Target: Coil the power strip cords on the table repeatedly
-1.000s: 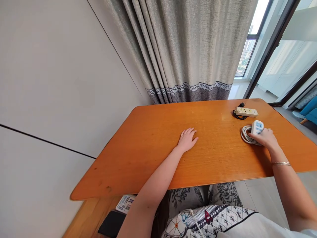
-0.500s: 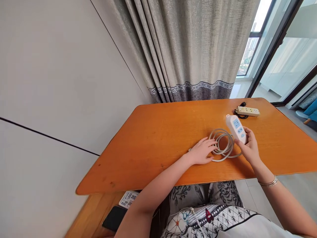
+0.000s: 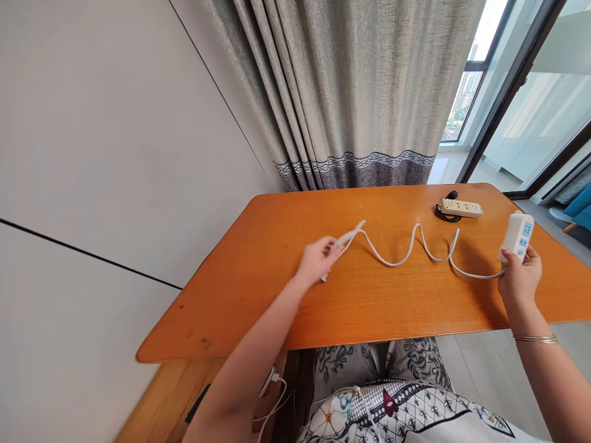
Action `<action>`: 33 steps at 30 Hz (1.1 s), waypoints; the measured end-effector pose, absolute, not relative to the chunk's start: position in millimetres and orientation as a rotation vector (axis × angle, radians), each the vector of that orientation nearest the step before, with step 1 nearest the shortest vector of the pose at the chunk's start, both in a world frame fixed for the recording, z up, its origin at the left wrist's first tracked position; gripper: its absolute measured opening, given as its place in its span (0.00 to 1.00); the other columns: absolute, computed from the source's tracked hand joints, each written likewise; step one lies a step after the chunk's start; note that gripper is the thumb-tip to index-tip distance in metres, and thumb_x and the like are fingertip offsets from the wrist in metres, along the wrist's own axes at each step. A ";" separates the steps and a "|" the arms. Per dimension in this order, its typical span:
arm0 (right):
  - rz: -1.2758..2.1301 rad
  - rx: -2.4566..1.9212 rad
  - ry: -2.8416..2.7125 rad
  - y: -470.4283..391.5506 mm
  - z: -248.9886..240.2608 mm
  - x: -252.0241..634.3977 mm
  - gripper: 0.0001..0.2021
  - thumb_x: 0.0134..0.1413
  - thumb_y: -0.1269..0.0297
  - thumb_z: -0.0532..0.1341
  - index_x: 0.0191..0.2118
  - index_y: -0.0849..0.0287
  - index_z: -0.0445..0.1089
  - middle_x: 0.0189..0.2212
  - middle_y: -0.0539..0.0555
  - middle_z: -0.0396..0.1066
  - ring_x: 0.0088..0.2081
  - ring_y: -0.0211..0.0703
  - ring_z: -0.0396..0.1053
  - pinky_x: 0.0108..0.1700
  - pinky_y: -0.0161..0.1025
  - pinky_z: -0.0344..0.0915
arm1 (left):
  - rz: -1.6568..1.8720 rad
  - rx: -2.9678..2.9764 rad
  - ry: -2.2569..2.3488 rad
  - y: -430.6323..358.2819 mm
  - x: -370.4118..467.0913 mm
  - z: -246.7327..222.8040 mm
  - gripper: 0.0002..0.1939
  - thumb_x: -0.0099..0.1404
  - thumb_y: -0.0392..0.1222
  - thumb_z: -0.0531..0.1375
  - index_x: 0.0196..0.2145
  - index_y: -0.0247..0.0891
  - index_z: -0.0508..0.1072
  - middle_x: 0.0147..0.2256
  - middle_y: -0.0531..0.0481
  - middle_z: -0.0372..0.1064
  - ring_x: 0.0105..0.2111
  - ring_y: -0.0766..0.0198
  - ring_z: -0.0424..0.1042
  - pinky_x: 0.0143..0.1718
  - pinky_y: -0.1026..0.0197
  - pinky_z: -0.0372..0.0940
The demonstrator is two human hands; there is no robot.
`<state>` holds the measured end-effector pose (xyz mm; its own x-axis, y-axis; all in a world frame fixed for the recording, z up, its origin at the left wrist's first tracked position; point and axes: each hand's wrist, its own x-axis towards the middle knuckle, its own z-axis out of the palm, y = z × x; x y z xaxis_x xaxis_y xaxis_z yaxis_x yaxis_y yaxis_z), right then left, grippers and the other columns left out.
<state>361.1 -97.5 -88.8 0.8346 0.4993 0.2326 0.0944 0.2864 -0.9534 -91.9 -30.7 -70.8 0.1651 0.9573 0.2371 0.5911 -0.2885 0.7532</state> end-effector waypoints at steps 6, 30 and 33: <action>0.247 -1.291 -0.394 -95.0 -95.6 406.0 0.19 0.27 0.66 0.67 0.32 0.50 0.64 0.38 0.50 0.70 0.44 0.48 0.73 0.50 0.50 0.73 | 1.434 1.317 1.933 22.8 -185.8 -45.4 0.06 0.64 0.40 0.59 0.39 0.36 0.67 0.23 0.61 0.61 0.23 0.68 0.66 0.33 0.61 0.63; 0.321 -1.433 -0.308 -44.6 -124.7 411.1 0.26 0.36 0.64 0.69 0.39 0.53 0.53 0.38 0.46 0.66 0.48 0.46 0.73 0.54 0.52 0.73 | 0.470 2.725 1.392 -52.1 40.4 -69.5 0.28 0.66 0.46 0.62 0.61 0.34 0.67 0.70 0.31 0.49 0.69 0.43 0.55 0.70 0.40 0.47; 0.314 -1.481 -0.270 -47.0 -121.3 415.1 0.27 0.40 0.67 0.68 0.39 0.50 0.48 0.41 0.48 0.66 0.52 0.46 0.72 0.57 0.52 0.72 | 0.277 2.692 1.515 -62.5 34.7 -74.9 0.33 0.64 0.45 0.64 0.64 0.32 0.65 0.70 0.28 0.48 0.70 0.41 0.51 0.70 0.37 0.44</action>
<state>415.1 -47.0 -121.3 0.9299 0.3676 -0.0141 -0.0400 0.0628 -0.9972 34.7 -62.5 -74.9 0.5073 0.8511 0.1356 0.8439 -0.5224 0.1221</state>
